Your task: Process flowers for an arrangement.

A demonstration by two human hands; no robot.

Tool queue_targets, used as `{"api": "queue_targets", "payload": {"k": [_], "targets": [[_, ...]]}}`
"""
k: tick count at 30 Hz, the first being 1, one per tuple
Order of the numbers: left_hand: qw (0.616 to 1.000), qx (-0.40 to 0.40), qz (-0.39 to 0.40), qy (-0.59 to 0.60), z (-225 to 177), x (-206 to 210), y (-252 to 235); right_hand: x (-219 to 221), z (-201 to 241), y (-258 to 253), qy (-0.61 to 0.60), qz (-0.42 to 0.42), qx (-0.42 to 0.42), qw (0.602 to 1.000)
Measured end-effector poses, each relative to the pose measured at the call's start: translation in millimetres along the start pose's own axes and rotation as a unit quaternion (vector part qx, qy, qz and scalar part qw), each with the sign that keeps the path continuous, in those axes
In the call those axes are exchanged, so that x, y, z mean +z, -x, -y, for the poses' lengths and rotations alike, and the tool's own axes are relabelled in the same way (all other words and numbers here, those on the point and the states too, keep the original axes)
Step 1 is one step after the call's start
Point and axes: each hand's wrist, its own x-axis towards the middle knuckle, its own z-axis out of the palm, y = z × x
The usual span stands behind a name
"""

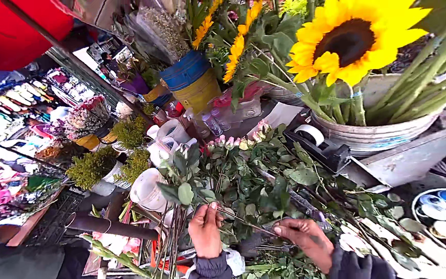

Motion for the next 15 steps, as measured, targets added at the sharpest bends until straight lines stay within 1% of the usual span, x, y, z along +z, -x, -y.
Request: {"api": "queue_targets", "payload": {"k": [1,2,3,4,5,7,9,10,12,15], "targets": [[1.0,0.014,-0.019,0.0,0.0,-2.6,5.3,-1.6,-2.7,-2.5,-0.082,-0.022,0.043,0.996],[0.999,0.027,-0.039,0.0,0.2,-7.0,10.4,-3.7,-5.7,-5.3,-0.158,-0.042,0.088,0.983],[0.998,0.038,-0.057,0.003,-0.8,-12.5,15.2,-7.6,-9.2,-9.1,-0.206,-0.057,0.124,0.969],[0.996,0.048,-0.074,0.006,-2.4,-18.1,19.1,-12.3,-12.2,-12.7,-0.217,-0.061,0.137,0.965],[0.995,0.057,-0.088,0.008,-5.0,-23.2,22.1,-16.4,-12.0,-15.2,-0.187,-0.051,0.122,0.973],[0.993,0.068,-0.098,0.009,-13.3,-28.4,27.8,-19.6,2.6,-16.2,-0.053,-0.001,0.029,0.998],[0.993,0.081,-0.083,0.019,-20.3,-25.4,35.2,-12.2,31.4,-13.0,0.047,0.047,-0.061,0.996],[0.993,0.09,-0.066,0.027,-22.8,-21.5,39.1,-5.3,44.9,-11.5,0.075,0.07,-0.081,0.991],[0.993,0.107,-0.032,0.043,-25.3,-11.4,47.0,8.7,67.5,-7.8,0.113,0.1,-0.087,0.985],[0.992,0.117,0.0,0.042,-28.1,-1.7,57.9,17.3,90.2,-2.6,0.144,0.097,-0.101,0.98]]}}
